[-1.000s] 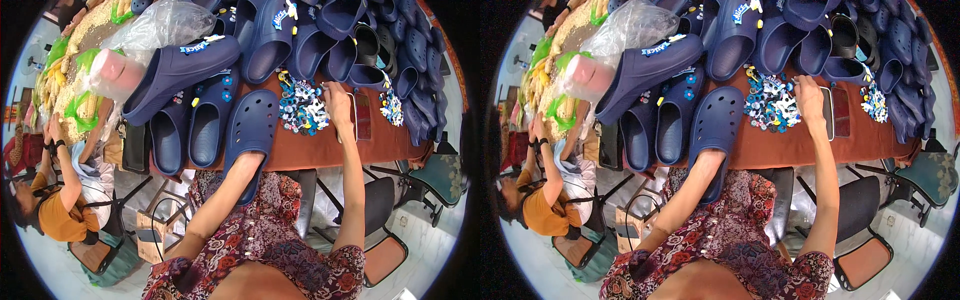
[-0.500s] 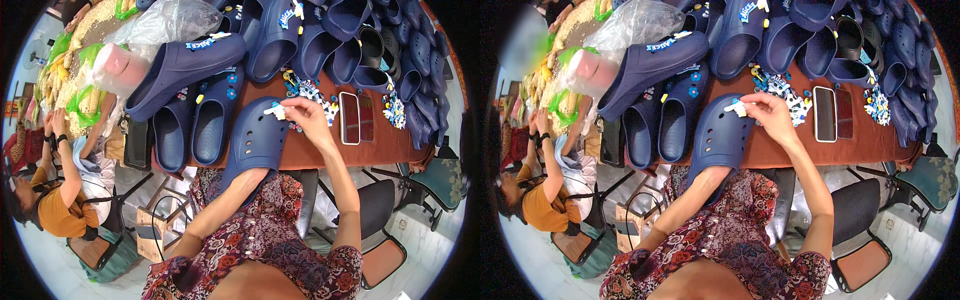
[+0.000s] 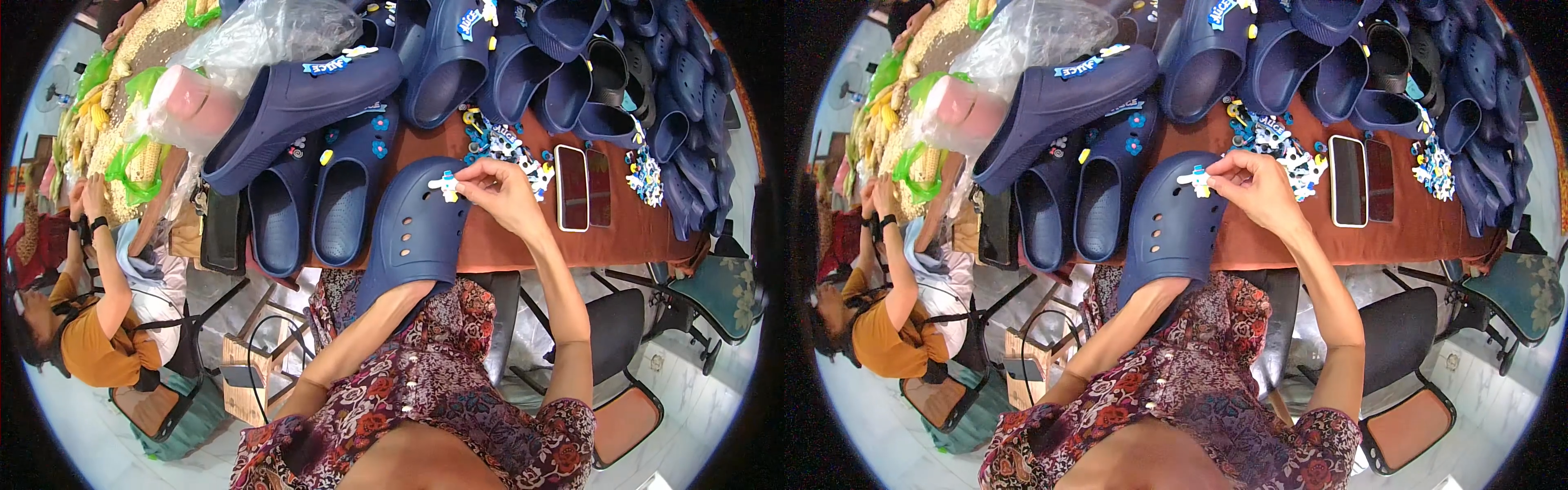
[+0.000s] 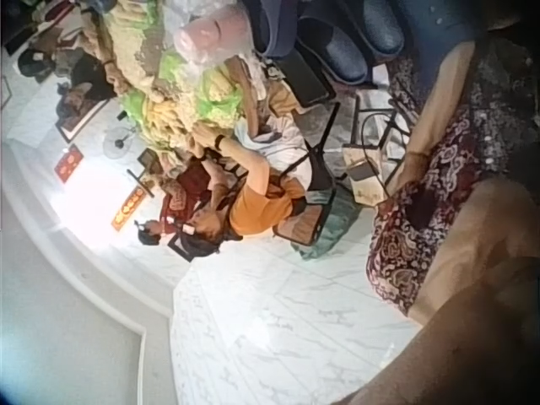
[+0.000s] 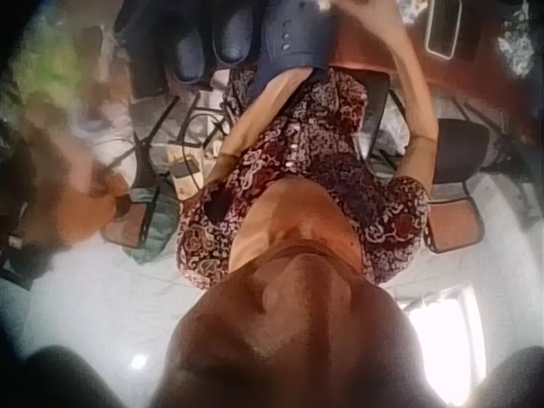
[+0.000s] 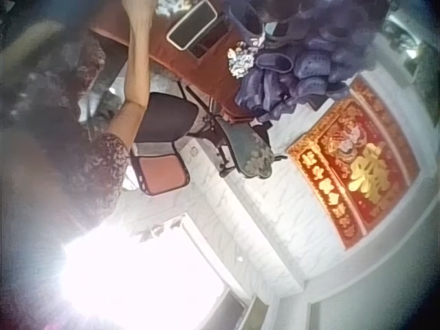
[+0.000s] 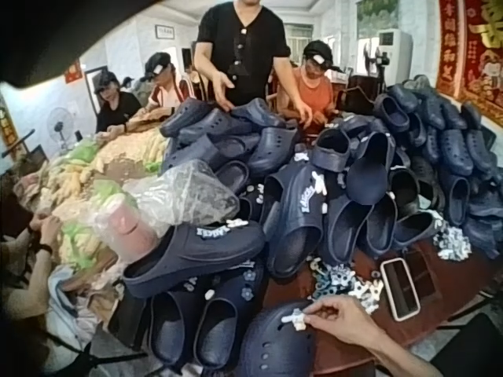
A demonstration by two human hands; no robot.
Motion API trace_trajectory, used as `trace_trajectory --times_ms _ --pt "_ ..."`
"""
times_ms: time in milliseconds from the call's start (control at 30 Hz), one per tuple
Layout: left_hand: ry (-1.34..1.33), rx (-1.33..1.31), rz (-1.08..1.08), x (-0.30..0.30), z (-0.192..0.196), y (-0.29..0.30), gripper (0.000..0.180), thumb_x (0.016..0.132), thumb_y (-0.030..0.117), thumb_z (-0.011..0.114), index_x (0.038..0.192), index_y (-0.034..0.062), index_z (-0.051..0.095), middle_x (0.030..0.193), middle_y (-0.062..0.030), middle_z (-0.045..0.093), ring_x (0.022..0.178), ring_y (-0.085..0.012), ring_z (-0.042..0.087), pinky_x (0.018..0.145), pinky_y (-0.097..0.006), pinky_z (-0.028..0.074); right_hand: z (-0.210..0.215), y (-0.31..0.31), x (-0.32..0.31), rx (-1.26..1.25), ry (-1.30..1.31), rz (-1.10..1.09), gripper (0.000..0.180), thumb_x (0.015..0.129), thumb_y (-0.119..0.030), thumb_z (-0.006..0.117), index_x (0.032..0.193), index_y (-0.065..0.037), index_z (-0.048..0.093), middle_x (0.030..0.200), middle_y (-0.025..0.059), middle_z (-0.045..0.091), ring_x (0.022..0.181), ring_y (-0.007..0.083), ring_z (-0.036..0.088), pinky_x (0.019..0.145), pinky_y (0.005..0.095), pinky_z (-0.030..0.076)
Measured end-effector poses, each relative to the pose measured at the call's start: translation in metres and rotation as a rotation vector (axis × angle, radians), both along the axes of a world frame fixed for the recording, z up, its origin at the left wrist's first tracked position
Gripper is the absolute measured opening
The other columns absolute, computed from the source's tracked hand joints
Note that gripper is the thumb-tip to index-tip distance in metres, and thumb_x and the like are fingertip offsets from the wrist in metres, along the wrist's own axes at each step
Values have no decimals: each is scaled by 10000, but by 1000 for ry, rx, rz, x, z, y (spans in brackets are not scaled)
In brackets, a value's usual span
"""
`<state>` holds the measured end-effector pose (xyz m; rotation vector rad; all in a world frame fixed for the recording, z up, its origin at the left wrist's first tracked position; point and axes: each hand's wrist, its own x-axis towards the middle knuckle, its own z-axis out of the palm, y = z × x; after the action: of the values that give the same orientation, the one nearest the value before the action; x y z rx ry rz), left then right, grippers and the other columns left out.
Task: Attaching decorative charms into the holes of rubber clogs.
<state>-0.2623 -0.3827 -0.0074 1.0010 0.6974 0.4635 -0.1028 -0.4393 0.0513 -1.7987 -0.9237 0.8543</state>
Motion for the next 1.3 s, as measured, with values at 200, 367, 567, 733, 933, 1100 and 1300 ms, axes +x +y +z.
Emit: trace_trajectory --times_ms 200,367,567,733,933,1100,1300 --pt "39 120 -61 -2 5 2 285 950 68 497 1235 46 507 1174 -76 567 1055 -156 561 892 -274 488 8 5 0 -25 -148 49 108 797 -97 678 872 -19 668 784 35 631 684 108 592 620 254 461" --pt "63 219 -116 -3 8 8 291 952 68 495 1242 48 502 1179 -76 564 1058 -154 560 890 -274 490 10 9 -9 73 -265 58 100 798 -111 661 865 -38 651 821 68 598 774 196 611 687 315 471" --pt "97 338 -170 3 11 15 298 953 68 494 1251 49 496 1185 -75 560 1060 -151 559 888 -274 492 10 12 1 57 -393 133 143 842 -99 647 958 -19 669 871 66 602 812 170 592 743 284 455" --pt "121 437 -221 0 15 20 304 955 68 493 1258 50 490 1190 -75 557 1063 -149 558 887 -274 493 16 16 13 111 -246 174 278 811 -178 677 1054 -46 649 944 105 584 916 259 580 817 346 448" --pt "-121 56 -143 4 10 18 359 945 53 502 1300 35 453 1242 -89 526 1085 -150 550 916 -288 488 11 20 5 44 -473 260 350 762 -236 730 1064 -68 681 1002 97 561 1014 265 536 888 356 409" --pt "-237 -220 -78 4 5 18 373 946 55 502 1312 30 440 1266 -98 513 1127 -159 537 956 -298 470 9 22 4 36 -448 258 352 760 -244 732 1067 -76 693 1006 97 559 1019 268 530 895 361 403" --pt "-339 -452 -59 5 -5 20 393 965 78 465 1352 52 399 1284 -85 495 1158 -163 509 985 -300 441 5 24 4 64 -456 251 336 762 -243 733 1052 -77 697 996 101 557 1011 270 530 892 362 404"
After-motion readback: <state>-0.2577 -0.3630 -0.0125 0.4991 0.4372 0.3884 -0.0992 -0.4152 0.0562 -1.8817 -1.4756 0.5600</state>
